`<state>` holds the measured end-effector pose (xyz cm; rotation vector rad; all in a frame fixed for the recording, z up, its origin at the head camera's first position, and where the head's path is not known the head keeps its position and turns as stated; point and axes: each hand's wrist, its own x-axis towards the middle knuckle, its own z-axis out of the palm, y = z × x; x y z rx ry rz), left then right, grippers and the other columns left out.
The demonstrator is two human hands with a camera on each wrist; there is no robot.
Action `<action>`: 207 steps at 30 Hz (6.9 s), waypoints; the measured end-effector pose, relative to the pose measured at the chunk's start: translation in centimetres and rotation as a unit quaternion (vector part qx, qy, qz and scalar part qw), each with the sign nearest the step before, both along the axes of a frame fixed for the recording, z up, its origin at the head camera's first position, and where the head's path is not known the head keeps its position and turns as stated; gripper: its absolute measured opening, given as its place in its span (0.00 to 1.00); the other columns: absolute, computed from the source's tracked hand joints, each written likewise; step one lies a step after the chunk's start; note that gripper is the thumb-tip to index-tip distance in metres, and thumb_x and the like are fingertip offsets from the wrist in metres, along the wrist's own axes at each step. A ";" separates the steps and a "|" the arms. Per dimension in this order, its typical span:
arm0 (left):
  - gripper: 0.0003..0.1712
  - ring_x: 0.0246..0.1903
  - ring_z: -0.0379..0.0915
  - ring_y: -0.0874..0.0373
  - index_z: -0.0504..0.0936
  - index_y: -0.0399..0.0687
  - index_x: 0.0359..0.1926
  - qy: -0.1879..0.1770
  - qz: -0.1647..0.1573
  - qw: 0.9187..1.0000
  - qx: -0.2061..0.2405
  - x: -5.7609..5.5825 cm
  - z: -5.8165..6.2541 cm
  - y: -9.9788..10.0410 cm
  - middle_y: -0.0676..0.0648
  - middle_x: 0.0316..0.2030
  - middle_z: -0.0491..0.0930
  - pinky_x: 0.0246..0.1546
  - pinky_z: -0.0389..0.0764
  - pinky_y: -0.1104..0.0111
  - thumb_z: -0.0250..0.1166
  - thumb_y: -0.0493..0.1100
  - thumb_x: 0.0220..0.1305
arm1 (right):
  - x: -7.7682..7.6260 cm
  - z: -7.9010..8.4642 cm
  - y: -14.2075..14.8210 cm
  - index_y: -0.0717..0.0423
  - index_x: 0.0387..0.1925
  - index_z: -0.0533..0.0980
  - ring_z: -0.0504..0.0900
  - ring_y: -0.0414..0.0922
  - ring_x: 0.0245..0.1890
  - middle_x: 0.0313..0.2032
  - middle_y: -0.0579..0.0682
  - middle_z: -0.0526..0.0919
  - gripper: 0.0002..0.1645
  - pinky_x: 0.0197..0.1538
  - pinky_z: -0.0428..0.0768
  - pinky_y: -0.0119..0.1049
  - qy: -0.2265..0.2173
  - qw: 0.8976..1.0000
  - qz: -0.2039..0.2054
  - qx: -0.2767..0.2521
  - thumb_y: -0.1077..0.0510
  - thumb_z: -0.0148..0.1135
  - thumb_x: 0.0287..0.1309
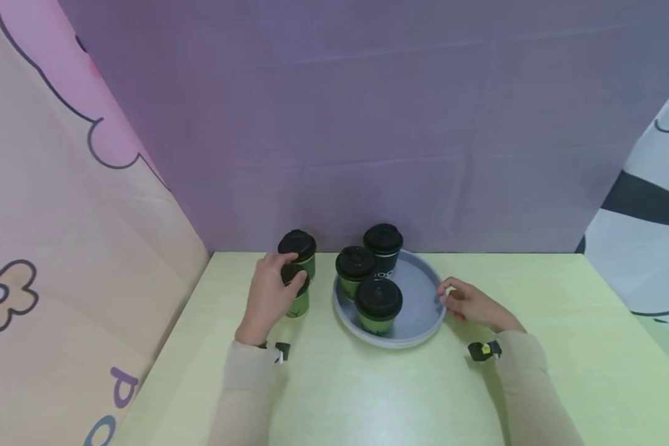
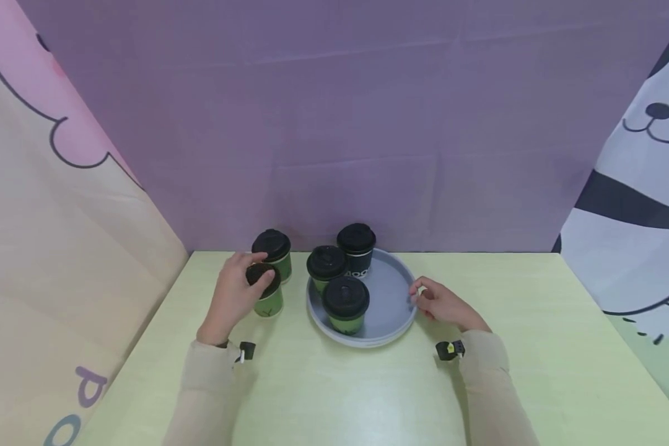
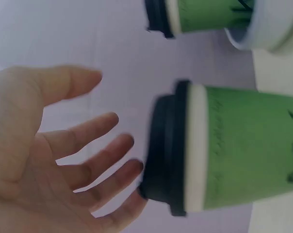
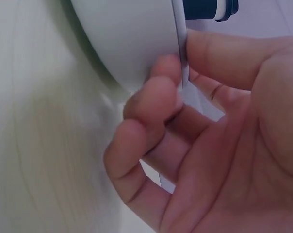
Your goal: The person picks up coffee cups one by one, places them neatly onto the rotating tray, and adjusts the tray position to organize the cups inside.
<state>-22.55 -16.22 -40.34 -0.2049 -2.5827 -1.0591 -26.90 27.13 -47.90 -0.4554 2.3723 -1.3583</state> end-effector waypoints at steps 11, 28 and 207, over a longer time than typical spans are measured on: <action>0.49 0.69 0.62 0.35 0.67 0.43 0.74 -0.077 0.013 0.993 -0.087 -1.0 -1.6 -0.7 0.33 0.70 0.64 0.64 0.70 0.38 0.74 0.60 0.59 | -0.2 -0.3 0.2 0.60 0.57 0.67 0.70 0.42 0.26 0.35 0.51 0.71 0.19 0.30 0.72 0.32 -0.026 0.999 -0.022 -0.007 0.56 0.61 0.72; 0.51 0.65 0.66 0.33 0.62 0.46 0.77 -0.118 0.008 0.989 -0.091 -0.9 -3.0 -1.1 0.32 0.69 0.65 0.56 0.77 0.40 0.74 0.57 0.60 | 0.4 -1.1 0.0 0.61 0.52 0.66 0.73 0.42 0.26 0.33 0.50 0.71 0.20 0.30 0.74 0.32 -0.030 0.999 -0.004 -0.015 0.55 0.64 0.69; 0.45 0.55 0.79 0.46 0.77 0.56 0.65 0.010 -0.096 0.992 -0.077 1.1 0.8 2.3 0.50 0.57 0.79 0.55 0.81 0.49 0.74 0.71 0.50 | 0.4 -1.0 -2.6 0.62 0.39 0.68 0.79 0.44 0.21 0.25 0.51 0.80 0.11 0.28 0.81 0.37 -0.063 0.986 -0.142 0.056 0.56 0.46 0.66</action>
